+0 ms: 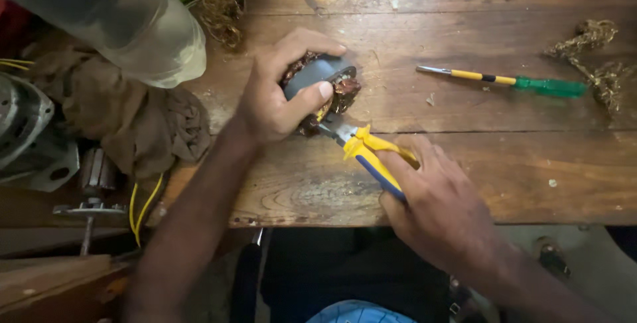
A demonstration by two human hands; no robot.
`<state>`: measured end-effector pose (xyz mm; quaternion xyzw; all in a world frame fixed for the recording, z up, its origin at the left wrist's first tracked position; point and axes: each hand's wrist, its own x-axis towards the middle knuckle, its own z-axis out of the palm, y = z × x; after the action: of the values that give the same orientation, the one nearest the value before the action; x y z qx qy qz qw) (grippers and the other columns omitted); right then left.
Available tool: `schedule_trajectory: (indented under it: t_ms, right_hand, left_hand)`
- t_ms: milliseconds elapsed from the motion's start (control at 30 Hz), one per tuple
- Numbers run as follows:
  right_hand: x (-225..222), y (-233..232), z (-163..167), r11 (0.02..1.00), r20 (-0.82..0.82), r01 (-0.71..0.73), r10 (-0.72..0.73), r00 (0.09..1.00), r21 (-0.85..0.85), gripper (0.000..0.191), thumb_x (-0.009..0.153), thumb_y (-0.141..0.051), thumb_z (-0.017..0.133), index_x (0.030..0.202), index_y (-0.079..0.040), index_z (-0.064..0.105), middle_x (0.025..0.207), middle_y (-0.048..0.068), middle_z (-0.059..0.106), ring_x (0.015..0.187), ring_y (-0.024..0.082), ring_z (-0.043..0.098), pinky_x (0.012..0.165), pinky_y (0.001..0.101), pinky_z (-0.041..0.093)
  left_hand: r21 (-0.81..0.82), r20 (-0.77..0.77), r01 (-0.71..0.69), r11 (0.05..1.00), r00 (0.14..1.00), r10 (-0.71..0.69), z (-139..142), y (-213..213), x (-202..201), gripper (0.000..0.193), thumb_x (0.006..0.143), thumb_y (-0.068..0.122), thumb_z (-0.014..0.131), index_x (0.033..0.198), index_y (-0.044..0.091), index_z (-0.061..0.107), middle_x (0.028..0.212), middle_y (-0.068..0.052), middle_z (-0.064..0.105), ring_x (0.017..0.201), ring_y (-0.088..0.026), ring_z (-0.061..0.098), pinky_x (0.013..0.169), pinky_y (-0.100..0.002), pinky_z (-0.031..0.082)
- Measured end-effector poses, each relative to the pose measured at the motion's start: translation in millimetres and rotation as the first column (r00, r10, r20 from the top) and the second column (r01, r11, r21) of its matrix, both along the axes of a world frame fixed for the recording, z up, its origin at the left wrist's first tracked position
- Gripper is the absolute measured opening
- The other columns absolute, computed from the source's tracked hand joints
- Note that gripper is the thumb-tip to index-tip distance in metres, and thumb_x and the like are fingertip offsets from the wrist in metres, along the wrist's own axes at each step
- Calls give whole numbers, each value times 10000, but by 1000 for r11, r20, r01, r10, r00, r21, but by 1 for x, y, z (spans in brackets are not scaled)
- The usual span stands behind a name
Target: The person works on an electric motor stator at a wooden workbench, prying at the copper windings with a screwdriver and pulling pieces of copper wire out with pliers and by hand. They rotate the stator repeatedly to reach different sides and set extracted copper strands on the table.
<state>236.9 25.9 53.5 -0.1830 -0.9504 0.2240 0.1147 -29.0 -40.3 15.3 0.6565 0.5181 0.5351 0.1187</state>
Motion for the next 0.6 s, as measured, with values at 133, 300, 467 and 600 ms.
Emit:
schedule_trajectory:
  t_ms: [133, 300, 467, 600]
  right_hand:
    - [-4, -2, -3, 998, 22, 3, -4, 1000, 65, 389, 779, -127, 650, 1143, 7, 620, 1191, 216, 621, 1075, 390, 635, 919, 496, 507]
    - [-2, 25, -17, 719, 221, 174, -29, 975, -673, 211, 834, -124, 655, 1010, -9, 671, 936, 161, 633, 775, 242, 621, 660, 372, 534]
    - [0, 34, -44, -69, 121, 113, -127, 984, -991, 220, 780, -21, 573, 983, 22, 646, 918, 166, 648, 690, 175, 609, 557, 270, 492]
    - [6, 25, -52, -396, 123, 41, -184, 975, -917, 157, 780, -35, 536, 936, -28, 536, 997, 201, 647, 706, 224, 624, 516, 309, 495]
  left_hand:
    - [-41, 16, -38, 998, 999, 39, 1, -3, 3, 416, 906, 212, 648, 1270, 9, 640, 1205, -132, 679, 1094, -220, 668, 980, -337, 543]
    - [18, -15, -58, 998, 998, 59, 0, -3, 4, 387, 928, 215, 662, 1258, 14, 641, 1190, -143, 691, 1100, -233, 681, 994, -332, 541]
    - [11, 6, -21, 1000, 1000, 21, 3, 1, 6, 395, 903, 186, 677, 1256, 12, 648, 1246, -160, 692, 1146, -256, 684, 1035, -355, 543]
    - [-17, 27, -57, 998, 998, 58, 5, 0, 10, 386, 895, 167, 704, 1241, 4, 657, 1256, -164, 695, 1190, -273, 683, 1073, -377, 533]
